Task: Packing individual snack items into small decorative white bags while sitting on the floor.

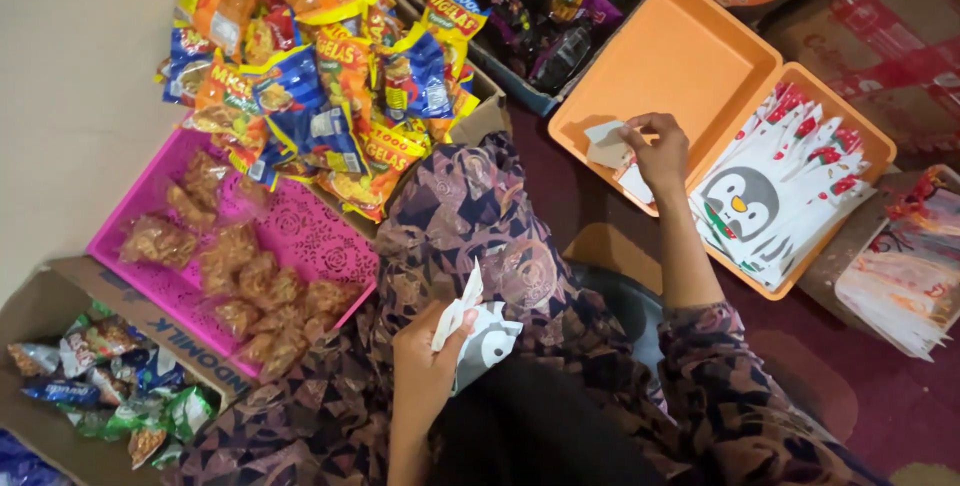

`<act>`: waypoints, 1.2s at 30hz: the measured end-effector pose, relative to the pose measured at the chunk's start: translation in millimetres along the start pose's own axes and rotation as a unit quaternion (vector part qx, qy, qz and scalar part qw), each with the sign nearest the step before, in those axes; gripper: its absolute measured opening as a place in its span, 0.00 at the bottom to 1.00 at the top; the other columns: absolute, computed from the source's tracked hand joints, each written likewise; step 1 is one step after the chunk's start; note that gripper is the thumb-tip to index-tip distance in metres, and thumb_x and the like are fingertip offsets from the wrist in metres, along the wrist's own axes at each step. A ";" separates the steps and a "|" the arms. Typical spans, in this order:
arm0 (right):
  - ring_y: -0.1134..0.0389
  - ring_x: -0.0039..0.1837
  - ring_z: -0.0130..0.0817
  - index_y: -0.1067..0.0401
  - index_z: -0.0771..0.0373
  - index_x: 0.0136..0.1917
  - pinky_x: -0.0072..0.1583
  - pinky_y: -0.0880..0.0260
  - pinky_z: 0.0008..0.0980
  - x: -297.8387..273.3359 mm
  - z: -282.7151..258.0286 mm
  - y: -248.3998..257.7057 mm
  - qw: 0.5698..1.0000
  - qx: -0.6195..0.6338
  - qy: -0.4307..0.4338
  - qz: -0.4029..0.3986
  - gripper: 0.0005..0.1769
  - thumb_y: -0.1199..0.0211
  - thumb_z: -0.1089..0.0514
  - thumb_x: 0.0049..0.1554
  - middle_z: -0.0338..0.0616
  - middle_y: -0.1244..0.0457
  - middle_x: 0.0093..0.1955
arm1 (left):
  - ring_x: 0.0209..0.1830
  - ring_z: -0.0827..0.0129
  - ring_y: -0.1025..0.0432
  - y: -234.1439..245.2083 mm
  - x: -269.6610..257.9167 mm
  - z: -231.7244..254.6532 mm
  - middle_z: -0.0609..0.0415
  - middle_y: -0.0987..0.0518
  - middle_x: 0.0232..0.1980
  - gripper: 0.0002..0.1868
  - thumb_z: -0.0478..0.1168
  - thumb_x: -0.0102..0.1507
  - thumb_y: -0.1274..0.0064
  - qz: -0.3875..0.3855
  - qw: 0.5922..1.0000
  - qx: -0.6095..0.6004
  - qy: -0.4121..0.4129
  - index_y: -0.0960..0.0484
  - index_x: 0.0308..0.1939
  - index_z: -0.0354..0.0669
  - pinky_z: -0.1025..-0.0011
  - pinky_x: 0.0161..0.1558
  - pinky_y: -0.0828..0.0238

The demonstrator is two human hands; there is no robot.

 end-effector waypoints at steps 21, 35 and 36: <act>0.28 0.49 0.40 0.21 0.72 0.45 0.53 0.29 0.36 -238.3 -233.4 -157.9 0.805 0.284 0.188 -0.485 0.04 0.30 0.68 0.55 0.58 0.30 0.45 | 0.50 0.53 0.18 100.1 -70.3 -52.6 0.46 0.13 0.46 0.10 0.43 0.65 0.42 0.174 0.981 -0.079 0.012 0.09 0.44 0.46 0.60 0.53 0.25; 0.26 0.39 0.49 0.34 0.74 0.46 0.36 0.29 0.29 -287.4 -247.5 -194.9 0.657 0.469 0.020 -0.590 0.09 0.36 0.75 0.53 0.67 0.33 0.41 | 0.32 0.76 0.32 124.4 -87.0 -99.4 0.56 0.20 0.30 0.11 0.44 0.67 0.43 0.216 0.952 -0.217 0.030 0.09 0.36 0.46 0.73 0.39 0.31; 0.25 0.39 0.47 0.32 0.75 0.48 0.35 0.30 0.26 -287.2 -245.2 -198.9 0.668 0.455 0.013 -0.589 0.08 0.38 0.76 0.54 0.69 0.32 0.42 | 0.34 0.76 0.30 123.9 -87.0 -103.5 0.54 0.17 0.34 0.10 0.44 0.67 0.43 0.218 0.950 -0.220 0.030 0.09 0.37 0.46 0.73 0.41 0.31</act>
Point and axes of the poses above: each hand's wrist, its own x-axis towards the middle knuckle, its own y-axis out of the back of the hand, z = x × y, the point moved 7 cm from there along x, towards the middle knuckle
